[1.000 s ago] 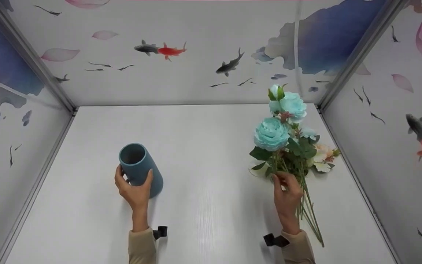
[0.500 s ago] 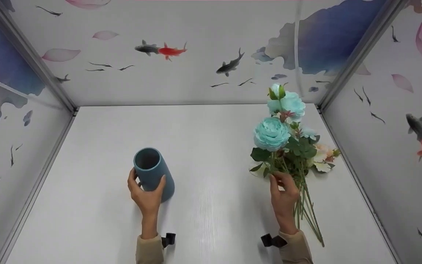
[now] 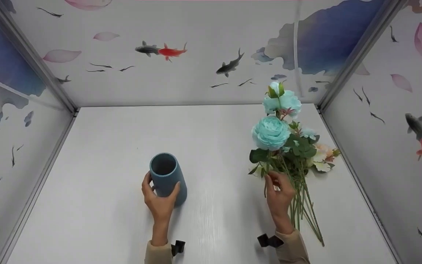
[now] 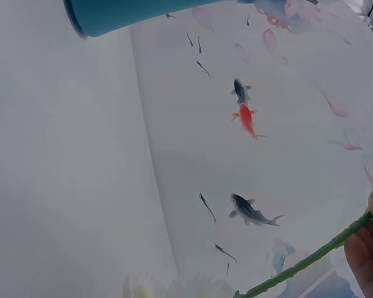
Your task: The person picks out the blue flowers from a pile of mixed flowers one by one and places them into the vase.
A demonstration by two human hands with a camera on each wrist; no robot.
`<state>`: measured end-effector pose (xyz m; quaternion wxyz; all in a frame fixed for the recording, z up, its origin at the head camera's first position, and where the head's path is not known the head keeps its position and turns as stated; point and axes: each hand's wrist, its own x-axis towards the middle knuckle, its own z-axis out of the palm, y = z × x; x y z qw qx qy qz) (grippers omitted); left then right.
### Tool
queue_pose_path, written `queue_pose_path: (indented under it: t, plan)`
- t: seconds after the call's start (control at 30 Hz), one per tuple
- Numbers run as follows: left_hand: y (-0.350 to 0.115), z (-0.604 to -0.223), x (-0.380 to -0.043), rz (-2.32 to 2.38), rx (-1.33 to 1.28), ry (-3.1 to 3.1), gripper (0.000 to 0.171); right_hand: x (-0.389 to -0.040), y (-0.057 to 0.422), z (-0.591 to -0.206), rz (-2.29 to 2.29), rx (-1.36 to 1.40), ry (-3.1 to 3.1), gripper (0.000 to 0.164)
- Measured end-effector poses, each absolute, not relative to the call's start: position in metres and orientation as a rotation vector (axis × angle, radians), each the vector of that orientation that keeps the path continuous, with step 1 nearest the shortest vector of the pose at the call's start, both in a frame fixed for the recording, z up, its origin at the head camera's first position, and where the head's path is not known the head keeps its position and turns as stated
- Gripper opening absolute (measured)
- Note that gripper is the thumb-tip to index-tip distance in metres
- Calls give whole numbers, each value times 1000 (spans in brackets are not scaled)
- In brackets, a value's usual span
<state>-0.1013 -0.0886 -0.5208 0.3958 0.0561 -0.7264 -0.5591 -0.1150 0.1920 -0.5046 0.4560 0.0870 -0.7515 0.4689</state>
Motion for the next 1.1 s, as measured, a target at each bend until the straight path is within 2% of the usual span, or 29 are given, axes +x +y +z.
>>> queue_pose_path:
  t: [0.17, 0.4, 0.77, 1.0, 1.1]
  plan:
    - [-82, -521, -98, -1440, 126, -1847, 79, -122, 199, -524, 1201, 233, -1843, 23]
    - [-77, -520, -95, -1461, 132, -1866, 80, -116, 186, -503, 1151, 267, -1828, 19]
    - [-76, -519, -94, -1452, 128, -1869, 78, -118, 174, -500, 1230, 302, -1796, 22]
    - [-74, -519, -93, -1462, 138, -1878, 78, -127, 164, -496, 1264, 383, -1765, 11]
    - [-72, -519, -93, -1457, 140, -1886, 79, -132, 161, -501, 1266, 402, -1762, 14]
